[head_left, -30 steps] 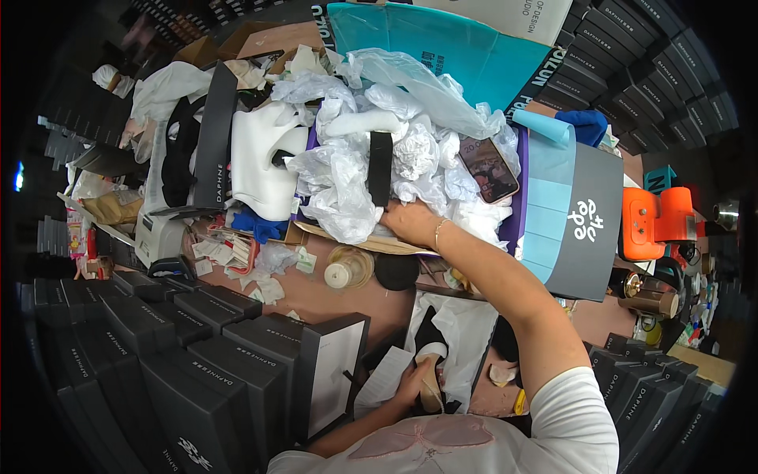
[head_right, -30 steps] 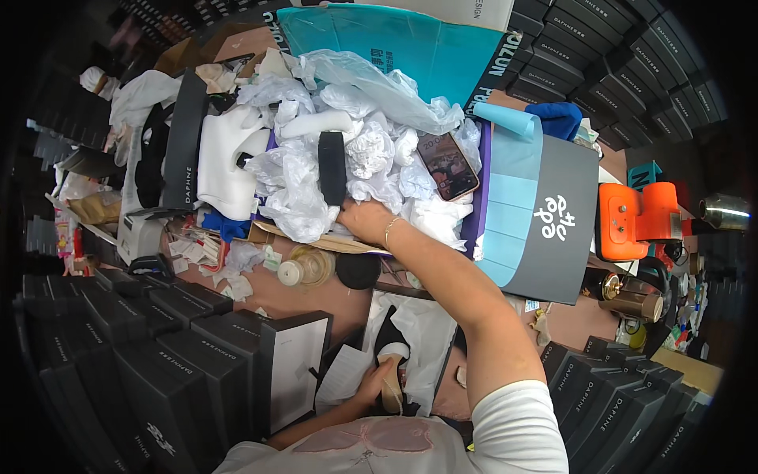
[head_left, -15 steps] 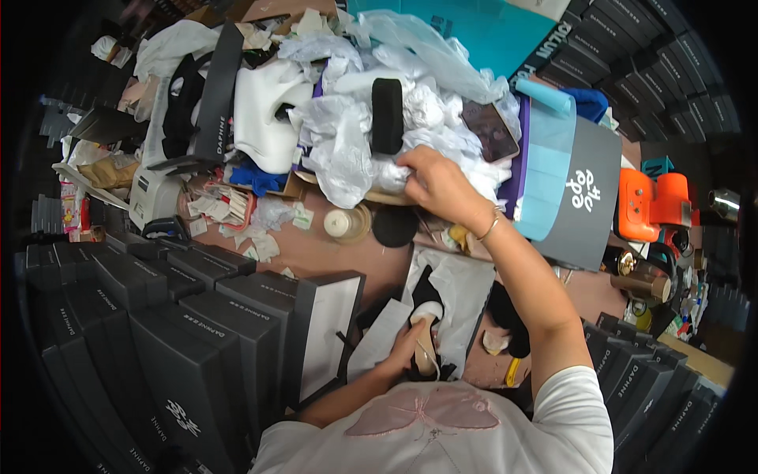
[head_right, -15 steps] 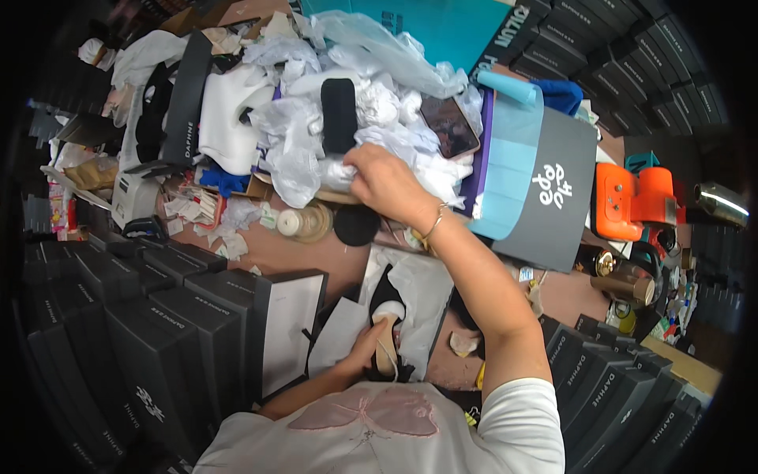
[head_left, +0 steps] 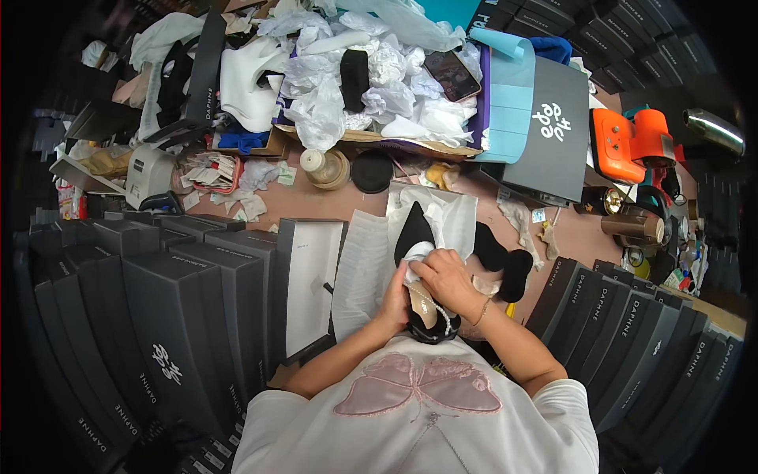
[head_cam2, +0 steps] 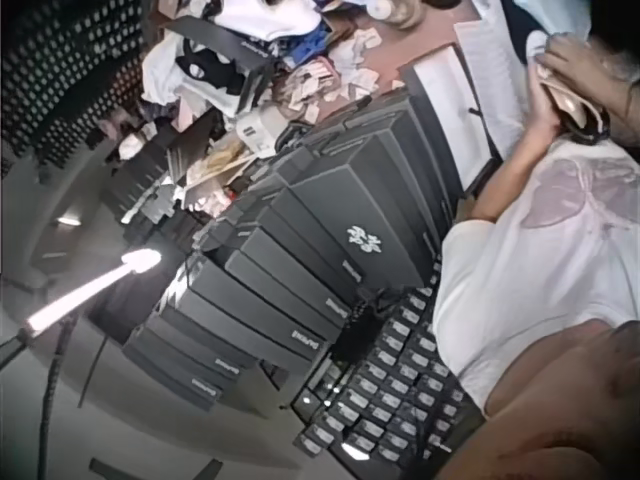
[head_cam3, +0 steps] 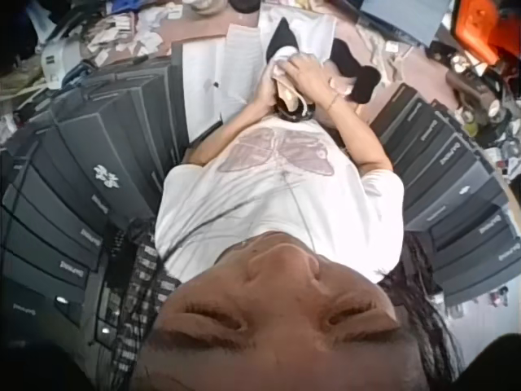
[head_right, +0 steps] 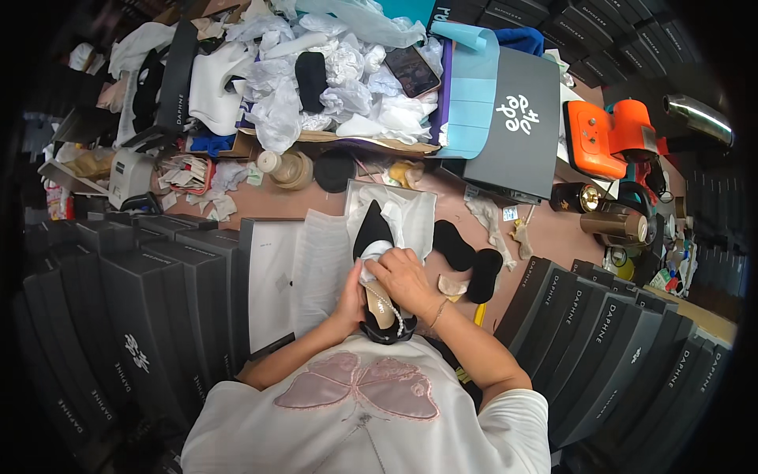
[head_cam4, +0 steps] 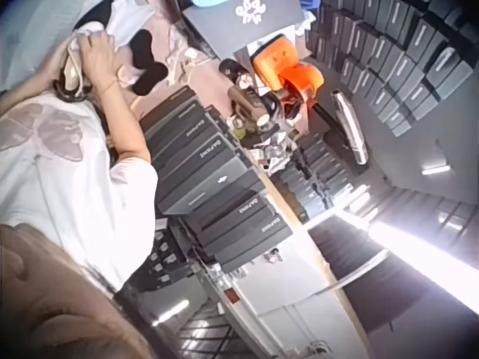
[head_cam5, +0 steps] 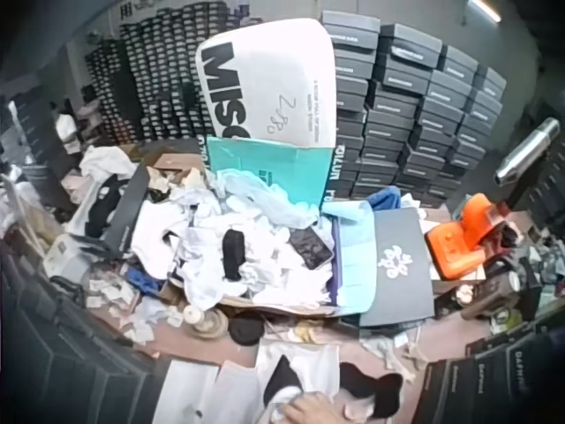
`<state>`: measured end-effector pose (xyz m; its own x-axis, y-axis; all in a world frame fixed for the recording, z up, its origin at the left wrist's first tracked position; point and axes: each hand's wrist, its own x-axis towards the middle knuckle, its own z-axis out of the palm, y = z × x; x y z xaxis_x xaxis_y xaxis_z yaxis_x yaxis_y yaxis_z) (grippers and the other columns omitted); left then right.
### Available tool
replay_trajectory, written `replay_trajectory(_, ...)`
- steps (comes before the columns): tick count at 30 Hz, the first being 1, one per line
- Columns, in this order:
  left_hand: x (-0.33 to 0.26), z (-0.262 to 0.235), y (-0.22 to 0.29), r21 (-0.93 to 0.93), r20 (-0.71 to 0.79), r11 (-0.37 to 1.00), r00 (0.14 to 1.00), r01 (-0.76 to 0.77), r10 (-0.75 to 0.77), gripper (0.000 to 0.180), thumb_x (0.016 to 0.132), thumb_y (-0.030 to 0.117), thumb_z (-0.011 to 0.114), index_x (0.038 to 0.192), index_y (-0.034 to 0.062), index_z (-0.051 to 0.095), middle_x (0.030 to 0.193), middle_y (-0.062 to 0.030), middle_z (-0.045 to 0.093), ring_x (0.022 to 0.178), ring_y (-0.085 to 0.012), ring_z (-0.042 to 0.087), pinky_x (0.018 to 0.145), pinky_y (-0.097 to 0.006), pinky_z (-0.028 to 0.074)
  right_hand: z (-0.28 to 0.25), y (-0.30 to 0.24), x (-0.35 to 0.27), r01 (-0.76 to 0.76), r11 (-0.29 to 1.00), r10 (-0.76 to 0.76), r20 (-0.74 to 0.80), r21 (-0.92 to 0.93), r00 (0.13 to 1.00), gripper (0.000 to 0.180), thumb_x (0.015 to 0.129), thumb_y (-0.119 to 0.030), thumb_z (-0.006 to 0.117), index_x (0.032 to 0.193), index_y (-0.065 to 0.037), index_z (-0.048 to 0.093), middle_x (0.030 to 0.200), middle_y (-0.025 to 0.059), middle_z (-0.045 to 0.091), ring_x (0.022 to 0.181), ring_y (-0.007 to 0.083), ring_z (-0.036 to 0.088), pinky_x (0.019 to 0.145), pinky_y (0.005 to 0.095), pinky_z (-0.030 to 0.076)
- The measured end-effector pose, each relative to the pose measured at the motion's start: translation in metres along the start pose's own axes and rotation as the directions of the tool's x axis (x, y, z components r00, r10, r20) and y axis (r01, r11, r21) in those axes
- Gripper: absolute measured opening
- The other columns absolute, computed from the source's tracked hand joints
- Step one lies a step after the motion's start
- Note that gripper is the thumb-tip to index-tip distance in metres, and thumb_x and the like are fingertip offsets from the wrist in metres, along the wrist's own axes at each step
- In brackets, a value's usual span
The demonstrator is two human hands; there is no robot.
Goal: Cleaning a pair of black high-heeled shoes and packing them into a shoe box with protective wrapping.
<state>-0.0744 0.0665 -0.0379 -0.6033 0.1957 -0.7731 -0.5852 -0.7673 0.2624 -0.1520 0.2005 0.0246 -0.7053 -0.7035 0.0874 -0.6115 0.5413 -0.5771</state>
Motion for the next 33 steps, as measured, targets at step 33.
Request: replay_trajectory(33, -0.087, 0.036, -0.008, 0.291, 0.180, 0.919, 0.959, -0.265, 0.219, 0.033, 0.101, 0.040, 0.041, 0.113, 0.0098, 0.036, 0.084, -0.0109, 0.056, 0.063, -0.0222, 0.063, 0.053, -0.036, 0.055, -0.030, -0.046, -0.036, -0.187, 0.982, 0.170, -0.352, -0.015, 0.921, 0.049, 0.074, -0.015, 0.074, 0.117, -0.006, 0.052, 0.107, 0.0173, 0.055, 0.101, 0.0358, 0.056, 0.083, 0.0415, 0.047)
